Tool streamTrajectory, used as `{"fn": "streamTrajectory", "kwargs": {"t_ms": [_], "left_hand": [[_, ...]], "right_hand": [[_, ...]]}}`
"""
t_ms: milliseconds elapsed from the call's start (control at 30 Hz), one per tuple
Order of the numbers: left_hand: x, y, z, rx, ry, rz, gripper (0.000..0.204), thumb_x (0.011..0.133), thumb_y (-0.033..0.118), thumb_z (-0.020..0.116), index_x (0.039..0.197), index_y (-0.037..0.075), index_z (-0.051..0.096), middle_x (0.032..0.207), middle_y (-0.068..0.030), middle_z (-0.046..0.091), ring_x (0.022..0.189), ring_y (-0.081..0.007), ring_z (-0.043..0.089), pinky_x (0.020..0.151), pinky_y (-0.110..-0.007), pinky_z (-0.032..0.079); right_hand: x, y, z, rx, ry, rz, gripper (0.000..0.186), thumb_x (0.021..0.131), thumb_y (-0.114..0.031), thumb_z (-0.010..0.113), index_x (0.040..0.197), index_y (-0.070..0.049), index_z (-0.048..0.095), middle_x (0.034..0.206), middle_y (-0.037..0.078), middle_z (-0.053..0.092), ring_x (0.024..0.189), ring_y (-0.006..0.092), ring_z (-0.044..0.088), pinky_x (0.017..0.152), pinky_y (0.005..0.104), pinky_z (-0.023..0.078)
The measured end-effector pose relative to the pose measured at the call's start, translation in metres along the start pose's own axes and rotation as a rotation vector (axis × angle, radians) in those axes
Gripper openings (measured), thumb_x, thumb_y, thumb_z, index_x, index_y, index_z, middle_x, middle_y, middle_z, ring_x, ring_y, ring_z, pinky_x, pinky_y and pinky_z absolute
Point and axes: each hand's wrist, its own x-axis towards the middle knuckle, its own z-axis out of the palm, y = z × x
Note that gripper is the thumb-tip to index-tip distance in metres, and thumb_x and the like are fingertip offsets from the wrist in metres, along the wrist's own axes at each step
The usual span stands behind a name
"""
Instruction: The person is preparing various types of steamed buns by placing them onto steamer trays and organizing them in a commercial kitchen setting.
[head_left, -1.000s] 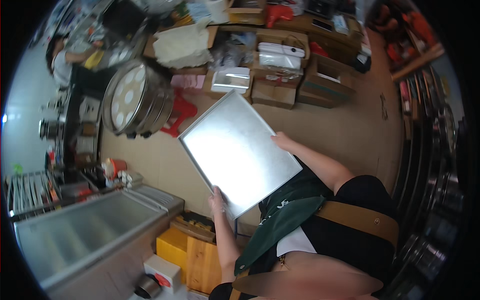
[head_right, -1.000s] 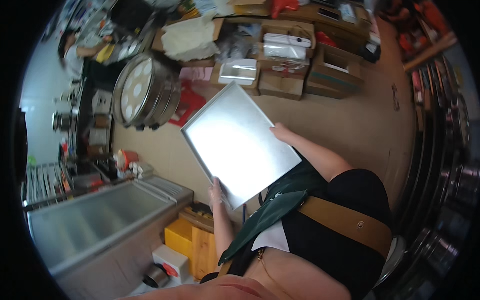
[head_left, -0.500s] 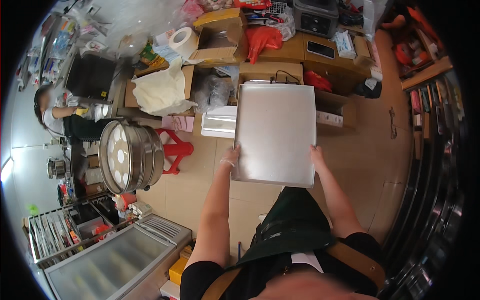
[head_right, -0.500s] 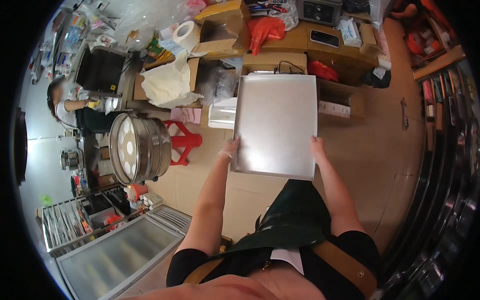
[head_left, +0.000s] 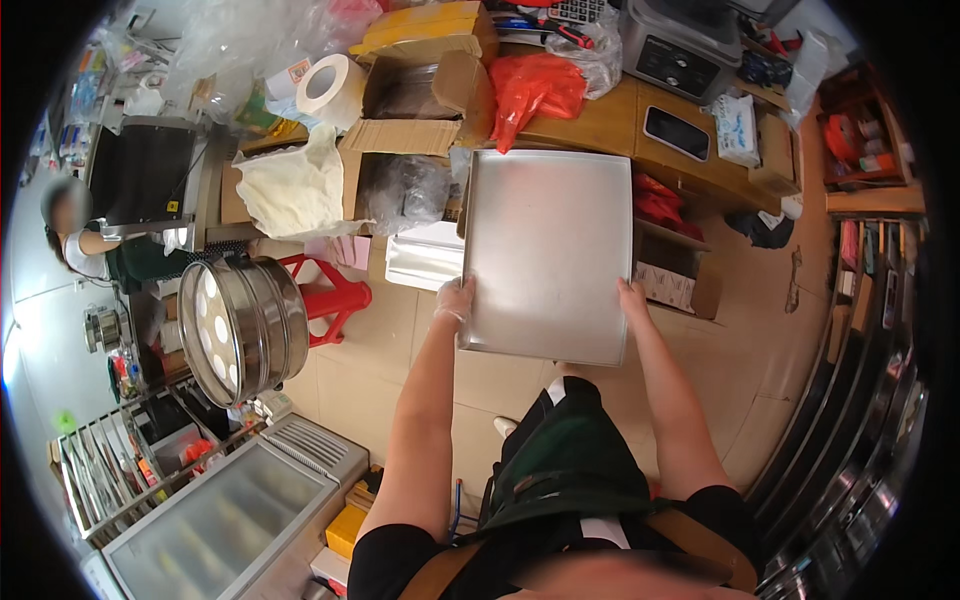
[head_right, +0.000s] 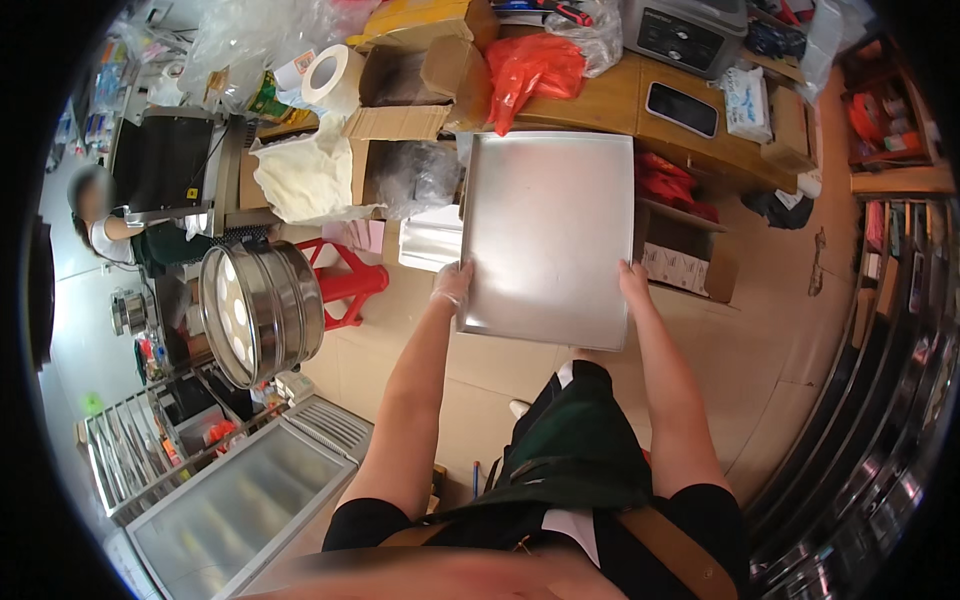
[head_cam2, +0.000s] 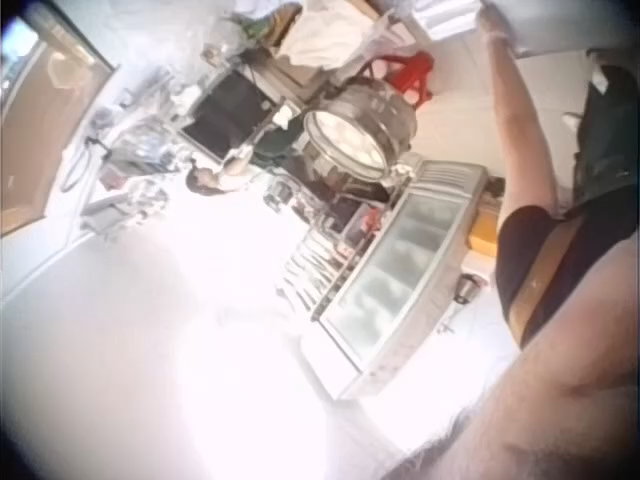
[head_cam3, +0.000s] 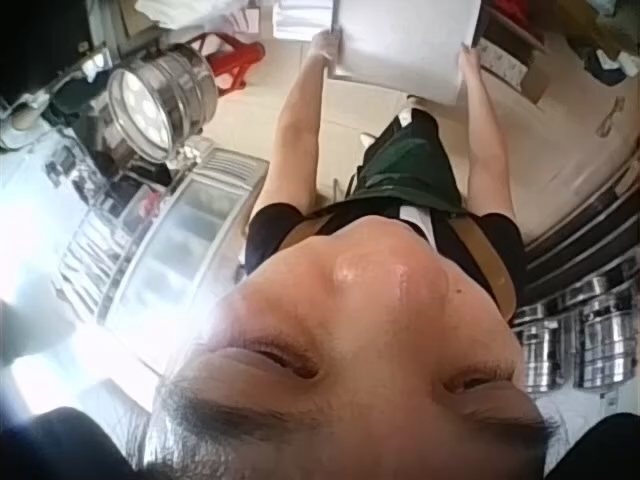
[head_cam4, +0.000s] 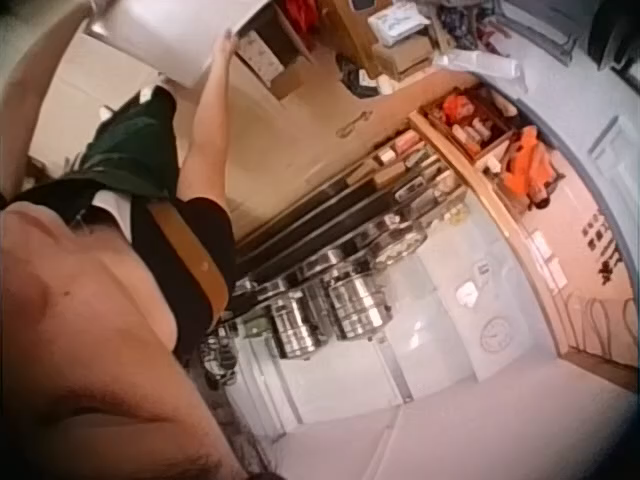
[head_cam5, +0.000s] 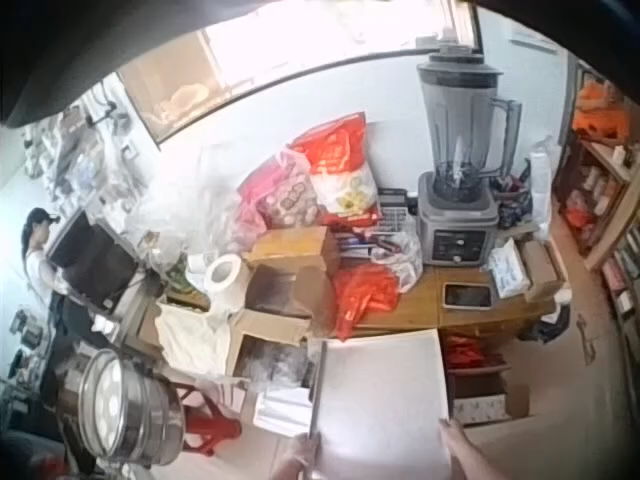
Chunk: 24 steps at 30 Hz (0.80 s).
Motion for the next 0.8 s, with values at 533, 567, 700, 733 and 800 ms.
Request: {"fn": "streamTrajectory", "kwargs": {"t_ms": [533, 567, 700, 733, 800], "left_hand": [[0.046, 0.049, -0.009, 0.154, -0.015, -0.084, 0.054, 0.079, 0.045, 0.038, 0.093, -0.005, 0.055, 0.098, -0.0258, 0.052, 0.097, -0.0357, 0.048, 0.084, -0.039, 0.036], [0.053, 0.047, -0.009, 0.209, -0.008, -0.065, 0.054, 0.076, 0.046, 0.043, 0.097, -0.003, 0.054, 0.096, -0.0246, 0.053, 0.097, -0.0349, 0.049, 0.084, -0.039, 0.037], [0.033, 0.043, -0.021, 0.237, 0.151, 0.021, 0.059, 0.069, 0.048, 0.054, 0.101, -0.002, 0.052, 0.097, -0.022, 0.054, 0.095, -0.0323, 0.05, 0.082, -0.038, 0.039], [0.026, 0.029, -0.024, 0.179, 0.346, 0.119, 0.055, 0.069, 0.044, 0.058, 0.099, -0.002, 0.053, 0.097, -0.022, 0.054, 0.094, -0.0323, 0.05, 0.081, -0.037, 0.039], [0.0, 0.031, -0.028, -0.025, 0.571, 0.313, 0.048, 0.07, 0.037, 0.059, 0.097, -0.002, 0.054, 0.094, -0.0216, 0.054, 0.091, -0.0332, 0.05, 0.08, -0.038, 0.039]], "right_hand": [[0.007, -0.008, 0.017, 0.015, 0.086, -0.041, 0.038, 0.079, -0.02, 0.047, 0.107, 0.005, 0.042, 0.105, 0.016, 0.05, 0.093, 0.0243, 0.05, 0.078, 0.033, 0.039], [0.018, -0.003, 0.014, 0.07, 0.059, -0.034, 0.038, 0.079, -0.019, 0.047, 0.108, 0.005, 0.042, 0.104, 0.015, 0.051, 0.093, 0.0233, 0.05, 0.079, 0.0324, 0.039], [0.037, -0.001, 0.014, 0.082, 0.001, -0.041, 0.04, 0.079, -0.019, 0.049, 0.111, 0.003, 0.041, 0.104, 0.013, 0.051, 0.094, 0.021, 0.049, 0.081, 0.0309, 0.038], [0.042, -0.002, 0.014, 0.039, -0.004, -0.063, 0.041, 0.079, -0.021, 0.051, 0.111, 0.003, 0.041, 0.104, 0.013, 0.051, 0.094, 0.0212, 0.048, 0.081, 0.0308, 0.038], [0.058, 0.009, -0.003, 0.12, -0.006, -0.053, 0.044, 0.079, -0.025, 0.054, 0.111, 0.002, 0.041, 0.105, 0.012, 0.05, 0.094, 0.0217, 0.049, 0.081, 0.032, 0.038]]}}
